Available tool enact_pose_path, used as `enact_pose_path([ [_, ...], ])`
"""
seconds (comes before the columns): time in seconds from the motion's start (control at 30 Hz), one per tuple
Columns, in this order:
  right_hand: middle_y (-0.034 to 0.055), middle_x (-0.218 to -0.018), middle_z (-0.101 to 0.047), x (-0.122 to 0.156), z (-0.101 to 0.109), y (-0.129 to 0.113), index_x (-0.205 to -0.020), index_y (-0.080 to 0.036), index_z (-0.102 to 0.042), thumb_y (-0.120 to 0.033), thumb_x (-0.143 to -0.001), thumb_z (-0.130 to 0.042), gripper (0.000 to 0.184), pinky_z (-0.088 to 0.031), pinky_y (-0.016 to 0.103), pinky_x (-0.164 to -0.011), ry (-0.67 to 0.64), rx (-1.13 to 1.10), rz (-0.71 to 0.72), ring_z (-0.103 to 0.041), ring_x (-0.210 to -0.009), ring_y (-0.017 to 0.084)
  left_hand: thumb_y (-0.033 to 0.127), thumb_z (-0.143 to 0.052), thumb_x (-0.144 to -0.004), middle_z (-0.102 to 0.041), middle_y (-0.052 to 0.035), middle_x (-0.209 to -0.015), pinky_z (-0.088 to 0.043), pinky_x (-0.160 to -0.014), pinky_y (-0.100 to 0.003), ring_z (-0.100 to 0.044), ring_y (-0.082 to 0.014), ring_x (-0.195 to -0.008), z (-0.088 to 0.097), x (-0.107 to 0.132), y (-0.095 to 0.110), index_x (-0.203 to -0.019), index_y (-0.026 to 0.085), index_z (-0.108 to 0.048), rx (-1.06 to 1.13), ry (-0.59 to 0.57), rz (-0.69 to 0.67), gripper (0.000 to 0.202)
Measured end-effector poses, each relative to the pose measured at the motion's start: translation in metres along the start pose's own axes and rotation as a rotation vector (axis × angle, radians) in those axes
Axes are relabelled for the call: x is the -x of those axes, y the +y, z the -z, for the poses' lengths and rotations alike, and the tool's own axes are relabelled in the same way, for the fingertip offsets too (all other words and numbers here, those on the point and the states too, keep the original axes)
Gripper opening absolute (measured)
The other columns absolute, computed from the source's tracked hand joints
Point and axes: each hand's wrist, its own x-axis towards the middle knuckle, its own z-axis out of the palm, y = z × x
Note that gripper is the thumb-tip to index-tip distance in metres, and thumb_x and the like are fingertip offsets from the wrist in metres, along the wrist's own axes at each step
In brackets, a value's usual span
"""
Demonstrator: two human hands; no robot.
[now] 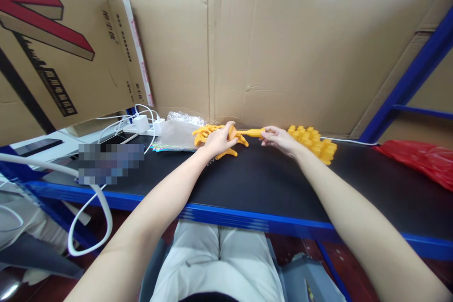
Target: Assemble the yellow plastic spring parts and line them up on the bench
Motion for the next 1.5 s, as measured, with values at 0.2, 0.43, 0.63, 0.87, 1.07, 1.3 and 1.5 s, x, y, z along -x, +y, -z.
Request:
enact_pose_path([
  [0.2,0.0085,-0.099,-0.059,-0.007,0.043,0.005,-0.099,-0.022,-0.048,-0.043,-0.066,-0.07,0.045,-0.05,0.037,-0.073,0.537,0.333,0.312,-0.062,-0.076,0.019,0.034,-0.046,-0.083,-0.063,-0.0045,-0.104,-0.046,-0.079,-0.032,-0.06,-0.0196,-0.094,-0.003,0.001,0.001,-0.133,0.024,-0.033,0.042,-0.033,-0.054,0.053],
  [0.43,0.0108,-0.111,-0.058,-0.007,0.055,0.029,-0.107,-0.022,-0.052,-0.027,-0.079,-0.053,0.028,-0.042,0.042,-0.089,0.55,0.928,0.486,-0.055,-0.104,0.026,0.027,-0.045,-0.081,-0.064,-0.0022,-0.093,-0.046,-0.075,-0.029,-0.06,-0.0177,-0.087,-0.005,0.001,-0.001,-0.129,0.023,-0.04,0.032,-0.067,-0.096,0.048],
  [0.63,0.0131,-0.11,-0.058,-0.01,0.043,0.038,-0.112,-0.016,-0.052,-0.018,-0.082,-0.048,0.031,-0.043,0.037,-0.083,0.41,1.271,0.462,-0.055,-0.102,0.026,0.025,-0.046,-0.079,-0.065,-0.0009,-0.09,-0.045,-0.071,-0.029,-0.06,-0.0176,-0.084,-0.008,0.001,-0.003,-0.126,0.023,-0.044,0.046,-0.069,-0.104,0.047],
  [0.87,0.0123,-0.116,-0.057,-0.009,0.033,0.041,-0.116,-0.019,-0.055,-0.021,-0.085,-0.045,0.033,-0.04,0.039,-0.08,0.289,1.473,0.301,-0.054,-0.101,0.027,0.028,-0.045,-0.081,-0.066,-0.0017,-0.086,-0.044,-0.066,-0.028,-0.06,-0.0174,-0.077,-0.007,0.001,-0.003,-0.122,0.022,-0.049,0.031,-0.108,-0.102,0.042],
  [1.07,0.0105,-0.124,-0.057,-0.013,0.036,0.052,-0.129,-0.021,-0.047,-0.025,-0.086,-0.049,0.044,-0.035,0.047,-0.091,0.263,1.418,0.148,-0.05,-0.114,0.027,0.027,-0.045,-0.081,-0.065,-0.0018,-0.084,-0.044,-0.067,-0.028,-0.06,-0.0173,-0.077,-0.006,0.001,-0.002,-0.121,0.022,-0.051,0.038,-0.122,-0.105,0.041],
  [1.3,0.013,-0.131,-0.052,-0.012,0.037,0.048,-0.128,-0.017,-0.048,-0.038,-0.084,-0.053,0.049,-0.034,0.048,-0.097,0.28,1.325,-0.005,-0.046,-0.12,0.029,0.025,-0.045,-0.081,-0.065,-0.0023,-0.084,-0.044,-0.069,-0.028,-0.06,-0.0173,-0.078,-0.007,0.001,-0.003,-0.119,0.021,-0.053,0.045,-0.113,-0.113,0.04],
  [1.5,0.0128,-0.116,-0.062,-0.011,0.043,0.042,-0.11,-0.016,-0.06,-0.034,-0.085,-0.052,0.032,-0.041,0.039,-0.088,0.297,1.282,-0.021,-0.055,-0.108,0.027,0.026,-0.045,-0.081,-0.065,-0.0016,-0.081,-0.044,-0.066,-0.028,-0.059,-0.0171,-0.075,-0.008,0.001,-0.004,-0.118,0.022,-0.054,0.04,-0.108,-0.115,0.039],
])
